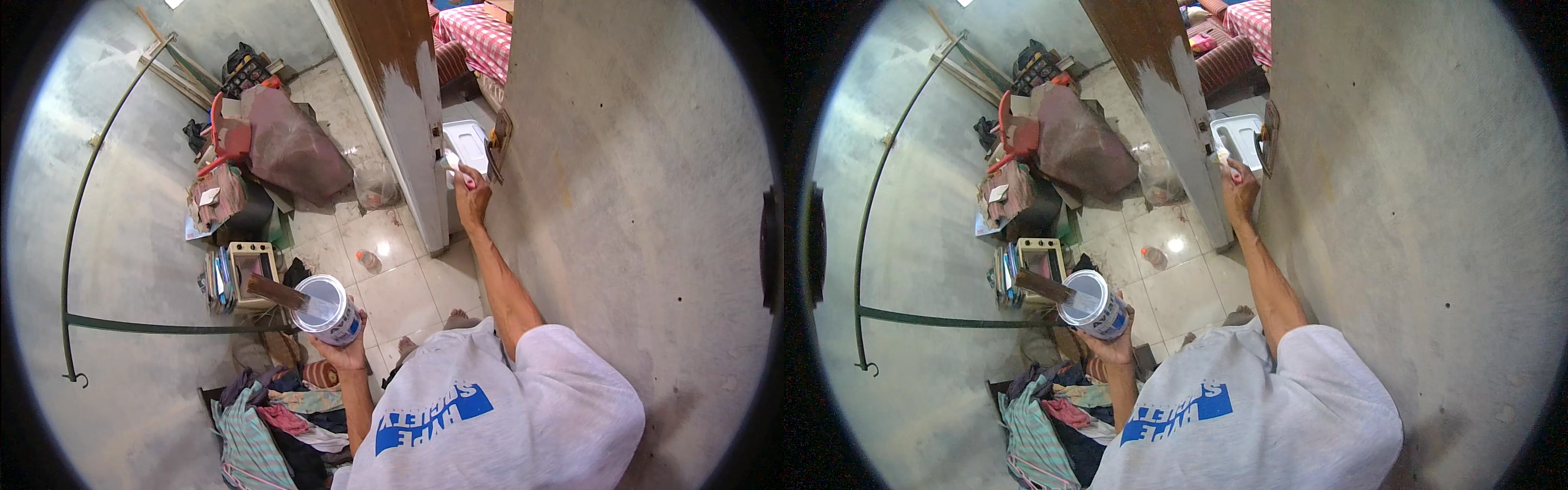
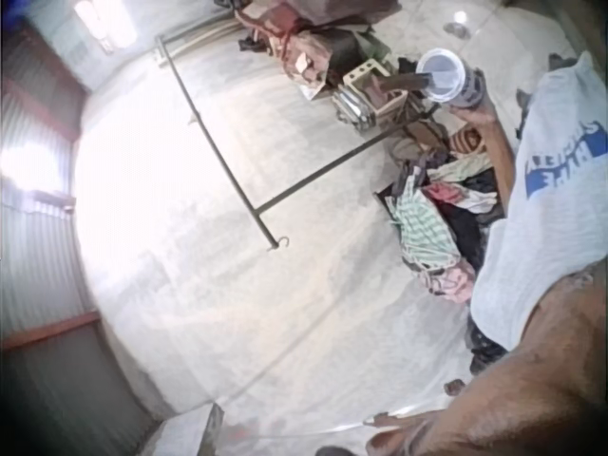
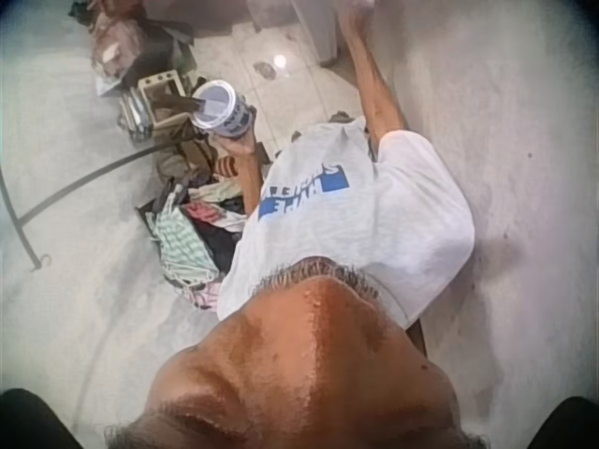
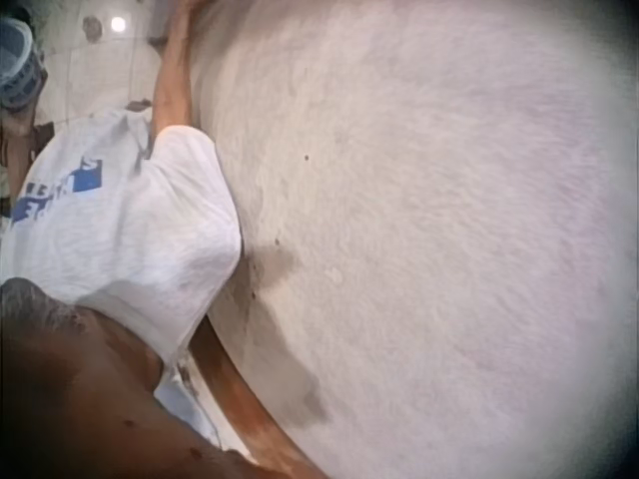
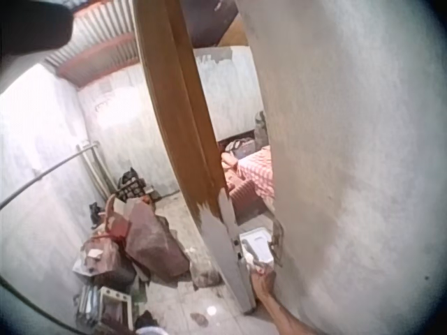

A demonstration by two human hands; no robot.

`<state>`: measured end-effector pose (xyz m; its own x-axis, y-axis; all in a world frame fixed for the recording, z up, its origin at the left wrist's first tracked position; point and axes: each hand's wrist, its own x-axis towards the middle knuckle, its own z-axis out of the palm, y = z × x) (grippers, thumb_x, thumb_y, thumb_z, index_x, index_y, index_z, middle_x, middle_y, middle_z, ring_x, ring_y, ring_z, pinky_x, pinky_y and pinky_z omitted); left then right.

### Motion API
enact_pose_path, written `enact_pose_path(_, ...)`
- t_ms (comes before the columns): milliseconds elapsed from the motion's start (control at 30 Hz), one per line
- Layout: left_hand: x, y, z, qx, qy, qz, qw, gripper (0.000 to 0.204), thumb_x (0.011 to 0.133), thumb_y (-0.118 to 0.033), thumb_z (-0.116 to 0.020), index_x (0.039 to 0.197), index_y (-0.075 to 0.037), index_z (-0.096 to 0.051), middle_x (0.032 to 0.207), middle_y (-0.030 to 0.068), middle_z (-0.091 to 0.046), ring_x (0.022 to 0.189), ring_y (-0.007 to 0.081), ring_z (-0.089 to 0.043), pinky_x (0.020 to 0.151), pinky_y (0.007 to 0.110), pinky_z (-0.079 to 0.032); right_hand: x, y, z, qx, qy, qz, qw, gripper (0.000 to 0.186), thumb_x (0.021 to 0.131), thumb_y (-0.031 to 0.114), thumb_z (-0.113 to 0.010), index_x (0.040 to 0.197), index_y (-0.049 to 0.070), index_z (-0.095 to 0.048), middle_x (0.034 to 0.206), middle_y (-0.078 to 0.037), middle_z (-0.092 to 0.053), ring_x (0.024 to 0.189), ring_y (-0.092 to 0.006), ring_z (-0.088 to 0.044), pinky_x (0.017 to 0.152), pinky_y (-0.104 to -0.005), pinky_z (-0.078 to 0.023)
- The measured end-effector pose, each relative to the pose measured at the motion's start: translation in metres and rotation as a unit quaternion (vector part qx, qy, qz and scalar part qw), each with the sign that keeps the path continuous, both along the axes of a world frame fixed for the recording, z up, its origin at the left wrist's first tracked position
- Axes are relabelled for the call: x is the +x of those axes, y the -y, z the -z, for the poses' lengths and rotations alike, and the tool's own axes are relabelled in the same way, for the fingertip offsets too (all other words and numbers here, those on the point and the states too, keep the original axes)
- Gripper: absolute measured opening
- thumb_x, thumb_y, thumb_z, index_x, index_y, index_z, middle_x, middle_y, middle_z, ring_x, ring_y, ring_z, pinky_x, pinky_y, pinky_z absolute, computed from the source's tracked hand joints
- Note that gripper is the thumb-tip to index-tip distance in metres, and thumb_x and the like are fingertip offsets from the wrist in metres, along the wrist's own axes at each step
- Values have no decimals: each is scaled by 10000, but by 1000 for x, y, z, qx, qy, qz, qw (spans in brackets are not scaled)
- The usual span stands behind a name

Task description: The person paints a wooden door frame white using a paintbrush and a small paint can. They repeatedly dip the brush into the can and apply paint to the vertical edges of the frame.

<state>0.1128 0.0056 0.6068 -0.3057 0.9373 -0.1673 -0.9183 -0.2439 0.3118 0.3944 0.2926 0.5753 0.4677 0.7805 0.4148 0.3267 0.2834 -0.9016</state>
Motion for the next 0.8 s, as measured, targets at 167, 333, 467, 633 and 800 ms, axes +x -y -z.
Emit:
enact_pose_path(167,3,-1,-3,-2,2,-1,1000,801,827,-560,-706,1497,-233,-410,1473,131,-499,1342,388,-481,981,631,-460,-7,15,3,-35,1,-3,999,248,921,146,-676,1106,-14,-720,987,-145,-735,895,-198,-684,793,-322,-535)
enact_pose_path(333,-2,4,4,-7,0,-6,1000,802,826,-562,-709,1498,-243,-409,1490,122,-482,1346,394,-473,991,631,-451,-4,17,-12,11,-39,-44,998,283,940,135,-660,1175,-20,-691,1042,-106,-729,880,-155,-667,786,-275,-534)
enact_pose_path(467,-1,2,10,-10,9,-2,1000,803,827,-572,-708,1497,-248,-409,1494,121,-476,1349,395,-468,999,635,-442,9,15,16,-62,-40,-37,997,277,949,133,-660,1179,-17,-690,1021,-72,-711,855,-102,-626,739,-252,-513)
enact_pose_path(633,-6,4,10,-17,-2,-2,1000,807,825,-582,-709,1496,-248,-409,1483,121,-485,1343,392,-473,996,642,-442,-4,26,-58,16,-76,-62,995,263,942,153,-678,1162,12,-708,973,-19,-678,835,-74,-580,708,-228,-476)
enact_pose_path(800,-7,0,12,0,-15,8,1000,814,826,-589,-705,1499,-243,-403,1479,131,-486,1340,391,-475,977,636,-464,9,46,-55,-5,71,-54,996,269,874,20,-649,1131,33,-725,983,-97,-698,816,-181,-626,725,-300,-504)
